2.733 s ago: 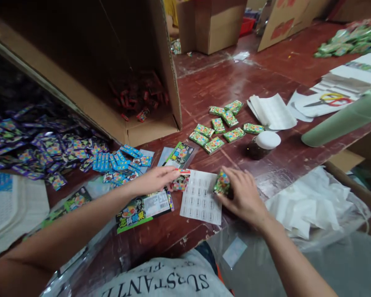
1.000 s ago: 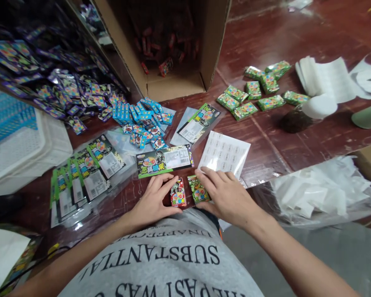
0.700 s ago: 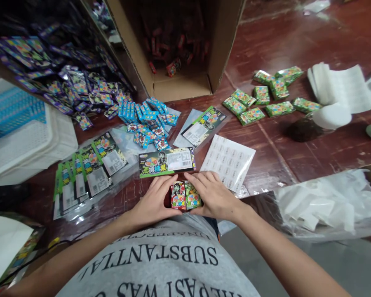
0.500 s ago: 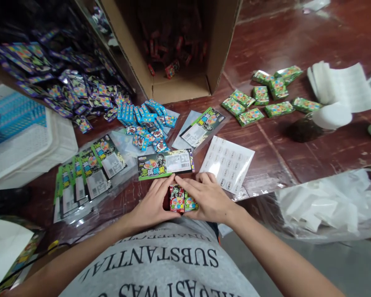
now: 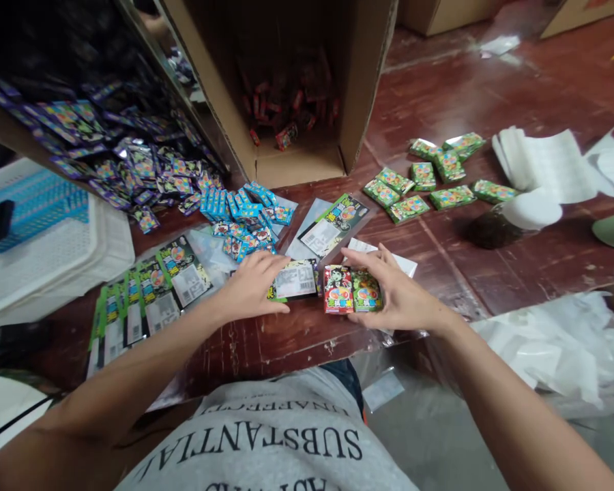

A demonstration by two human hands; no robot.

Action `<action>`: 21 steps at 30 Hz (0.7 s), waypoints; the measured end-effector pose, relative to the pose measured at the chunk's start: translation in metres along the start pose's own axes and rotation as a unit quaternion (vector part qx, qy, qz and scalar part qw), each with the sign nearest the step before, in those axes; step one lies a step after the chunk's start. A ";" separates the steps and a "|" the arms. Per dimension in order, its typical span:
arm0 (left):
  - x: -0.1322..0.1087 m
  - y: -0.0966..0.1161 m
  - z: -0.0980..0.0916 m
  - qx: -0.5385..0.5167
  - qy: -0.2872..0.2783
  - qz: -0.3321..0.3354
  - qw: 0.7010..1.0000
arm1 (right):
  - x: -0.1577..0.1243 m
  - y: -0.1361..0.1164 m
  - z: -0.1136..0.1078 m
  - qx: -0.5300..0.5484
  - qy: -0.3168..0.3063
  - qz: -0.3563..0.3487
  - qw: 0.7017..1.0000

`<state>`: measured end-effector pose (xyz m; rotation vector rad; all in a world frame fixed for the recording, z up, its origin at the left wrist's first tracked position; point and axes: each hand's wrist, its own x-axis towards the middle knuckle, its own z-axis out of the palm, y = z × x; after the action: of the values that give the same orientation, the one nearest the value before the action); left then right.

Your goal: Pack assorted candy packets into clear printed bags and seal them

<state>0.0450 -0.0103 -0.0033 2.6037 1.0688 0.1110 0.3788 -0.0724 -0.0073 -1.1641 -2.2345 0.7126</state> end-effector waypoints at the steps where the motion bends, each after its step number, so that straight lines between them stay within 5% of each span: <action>1: 0.002 -0.003 0.002 0.000 -0.010 0.002 1.000 | 0.004 0.004 -0.003 0.000 -0.011 -0.009 1.000; 11: -0.059 0.013 -0.010 -0.107 0.009 -0.028 0.994 | 0.047 -0.013 0.015 0.023 -0.080 -0.087 0.993; 18: -0.075 0.003 0.021 -0.055 0.033 -0.109 0.992 | 0.068 -0.015 0.063 -0.046 -0.106 -0.116 0.986; 21: -0.080 -0.002 0.029 -0.040 0.019 -0.119 0.992 | 0.064 -0.007 0.065 -0.069 -0.130 -0.110 0.983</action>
<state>-0.0079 -0.0726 -0.0271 2.3920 1.3512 0.1442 0.3007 -0.0357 -0.0375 -0.9064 -2.6188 0.6575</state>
